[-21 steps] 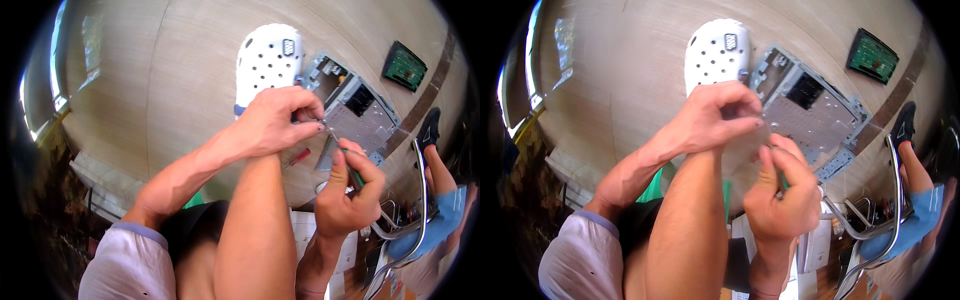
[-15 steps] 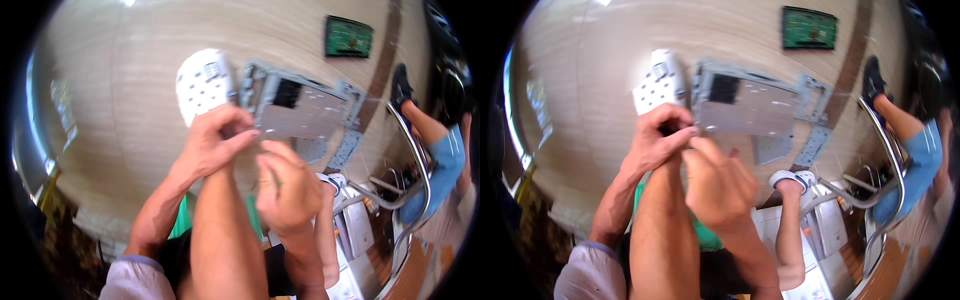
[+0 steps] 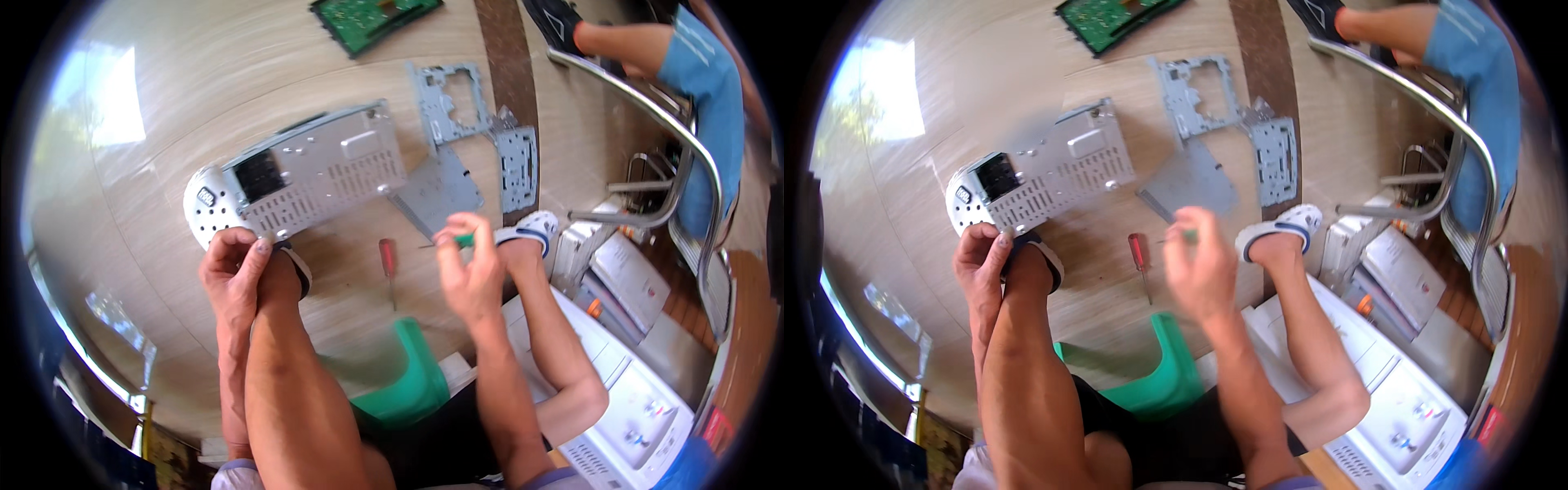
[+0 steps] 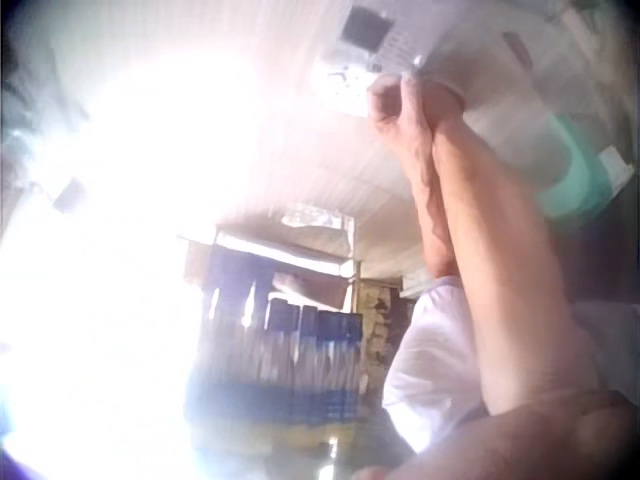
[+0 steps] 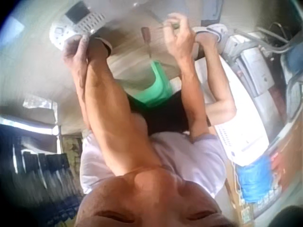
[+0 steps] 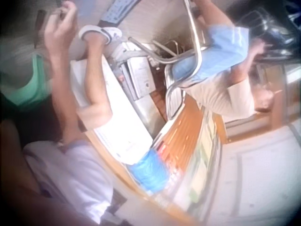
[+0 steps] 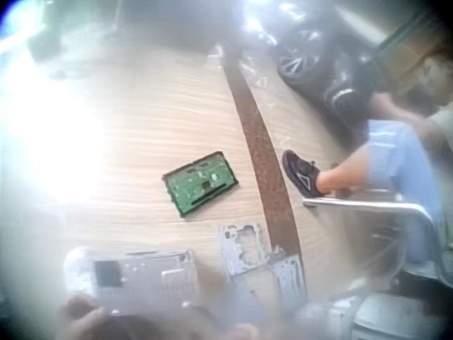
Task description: The person disassembles an electronic device casing by unscrewing fasteners with screwdrivers and detaching the metal panels and covers by hand.
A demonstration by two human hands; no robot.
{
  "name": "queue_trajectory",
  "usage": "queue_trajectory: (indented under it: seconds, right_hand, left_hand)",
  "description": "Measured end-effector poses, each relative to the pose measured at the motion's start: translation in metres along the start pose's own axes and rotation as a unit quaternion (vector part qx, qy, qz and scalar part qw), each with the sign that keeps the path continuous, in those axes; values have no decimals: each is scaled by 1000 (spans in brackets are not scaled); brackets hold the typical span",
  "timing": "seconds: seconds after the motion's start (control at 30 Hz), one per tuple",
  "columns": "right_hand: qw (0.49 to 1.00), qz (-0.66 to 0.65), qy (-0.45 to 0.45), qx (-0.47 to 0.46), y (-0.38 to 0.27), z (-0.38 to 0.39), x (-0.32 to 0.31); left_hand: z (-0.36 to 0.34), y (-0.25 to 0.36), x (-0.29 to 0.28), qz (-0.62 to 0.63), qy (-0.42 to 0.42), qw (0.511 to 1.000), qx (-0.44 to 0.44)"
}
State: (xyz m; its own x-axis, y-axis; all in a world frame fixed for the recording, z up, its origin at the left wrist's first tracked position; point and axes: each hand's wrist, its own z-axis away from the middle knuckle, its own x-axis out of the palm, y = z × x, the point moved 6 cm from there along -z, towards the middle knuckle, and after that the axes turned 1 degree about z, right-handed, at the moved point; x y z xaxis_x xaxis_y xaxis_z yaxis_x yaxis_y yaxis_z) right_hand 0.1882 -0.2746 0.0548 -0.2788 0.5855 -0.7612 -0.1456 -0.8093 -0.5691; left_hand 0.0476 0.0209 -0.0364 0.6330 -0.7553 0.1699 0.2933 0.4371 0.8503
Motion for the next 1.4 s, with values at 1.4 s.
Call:
queue_trajectory:
  seconds: [1.4]
  right_hand:
    - [961,150,-214,90,114,28,-25]
  left_hand:
    - [-11,-7,-12,-58,1,998,27]
